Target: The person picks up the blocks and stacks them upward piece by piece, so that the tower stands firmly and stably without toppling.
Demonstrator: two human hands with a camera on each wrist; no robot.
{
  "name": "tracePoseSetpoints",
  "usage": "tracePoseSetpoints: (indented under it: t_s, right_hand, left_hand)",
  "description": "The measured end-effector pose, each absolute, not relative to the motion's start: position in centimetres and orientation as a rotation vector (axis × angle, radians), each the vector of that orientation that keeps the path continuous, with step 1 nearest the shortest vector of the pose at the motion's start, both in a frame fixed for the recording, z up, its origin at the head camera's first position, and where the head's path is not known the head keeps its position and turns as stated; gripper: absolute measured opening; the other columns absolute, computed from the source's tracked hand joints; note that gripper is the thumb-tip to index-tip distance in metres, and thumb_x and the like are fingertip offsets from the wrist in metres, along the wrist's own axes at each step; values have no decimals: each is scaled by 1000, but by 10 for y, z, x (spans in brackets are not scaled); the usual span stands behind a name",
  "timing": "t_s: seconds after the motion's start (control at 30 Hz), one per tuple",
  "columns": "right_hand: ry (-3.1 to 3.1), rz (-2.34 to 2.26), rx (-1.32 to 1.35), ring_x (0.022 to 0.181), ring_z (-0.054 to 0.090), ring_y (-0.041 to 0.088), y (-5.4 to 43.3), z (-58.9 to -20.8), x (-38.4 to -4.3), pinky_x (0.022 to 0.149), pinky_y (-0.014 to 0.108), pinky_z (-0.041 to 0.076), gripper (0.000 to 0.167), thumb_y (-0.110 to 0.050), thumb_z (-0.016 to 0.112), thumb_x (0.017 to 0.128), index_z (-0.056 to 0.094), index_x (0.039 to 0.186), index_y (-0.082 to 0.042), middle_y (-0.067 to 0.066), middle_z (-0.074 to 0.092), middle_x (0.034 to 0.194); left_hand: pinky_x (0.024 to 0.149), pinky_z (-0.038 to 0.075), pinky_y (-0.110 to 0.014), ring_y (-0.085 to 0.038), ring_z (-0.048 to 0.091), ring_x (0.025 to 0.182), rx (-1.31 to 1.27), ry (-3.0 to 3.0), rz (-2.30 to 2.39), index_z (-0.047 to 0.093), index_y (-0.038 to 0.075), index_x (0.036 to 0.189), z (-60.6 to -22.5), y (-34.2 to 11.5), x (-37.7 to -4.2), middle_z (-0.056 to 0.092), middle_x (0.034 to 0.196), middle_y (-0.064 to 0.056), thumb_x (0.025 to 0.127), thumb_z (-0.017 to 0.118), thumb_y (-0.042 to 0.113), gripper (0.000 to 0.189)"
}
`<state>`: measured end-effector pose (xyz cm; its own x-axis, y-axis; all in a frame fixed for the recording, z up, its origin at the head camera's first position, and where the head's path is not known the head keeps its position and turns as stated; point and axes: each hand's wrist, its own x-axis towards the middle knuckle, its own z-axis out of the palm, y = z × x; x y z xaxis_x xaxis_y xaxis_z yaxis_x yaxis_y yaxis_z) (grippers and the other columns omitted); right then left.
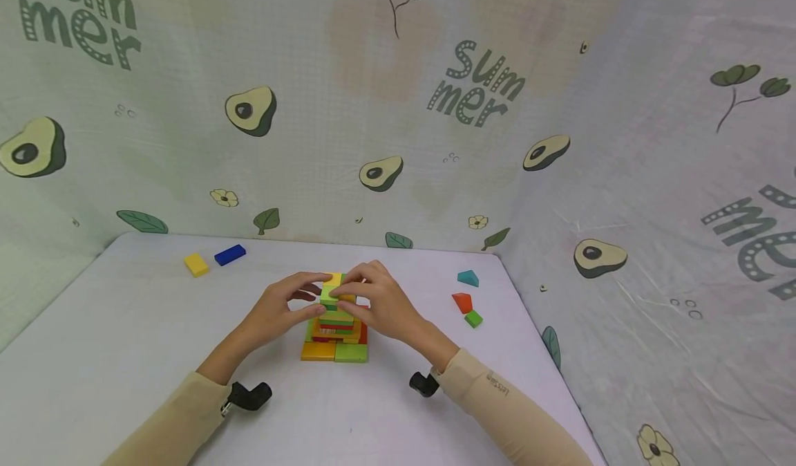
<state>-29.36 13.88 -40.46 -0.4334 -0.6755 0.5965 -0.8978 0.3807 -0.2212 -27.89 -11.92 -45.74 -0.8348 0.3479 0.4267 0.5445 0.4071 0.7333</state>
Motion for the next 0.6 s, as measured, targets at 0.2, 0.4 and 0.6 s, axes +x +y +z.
tracePoseSetpoints:
  t_s: [0.2,0.4,0.6]
  right_hand:
    - [-2243,724,1360,107,52,17,139,-406,-294,83,27,52,24,-16,87,91,83,114,-19,0,66,114]
    - [-2251,708,1378,109,52,18,144,-404,-293,84,27,52,27,-17,86,92,82,118,-19,0,66,118]
    - [-2287,752,1300,118,54,19,167,-397,-289,92,33,54,34,-16,86,92,79,125,-19,0,67,122]
  left_hand:
    - [100,60,-47,-20,70,117,-784,-2459,-1395,61,26,148,-457,-118,-279,66,141,1,95,82,36,58]
    - [100,60,-47,-20,70,117,-787,-2459,-1395,61,25,148,-457,-117,-279,66,141,1,95,82,35,57]
    - [100,60,-47,-19,69,118,-782,-2457,-1403,61,27,148,-456,-117,-278,65,143,2,95,82,36,58]
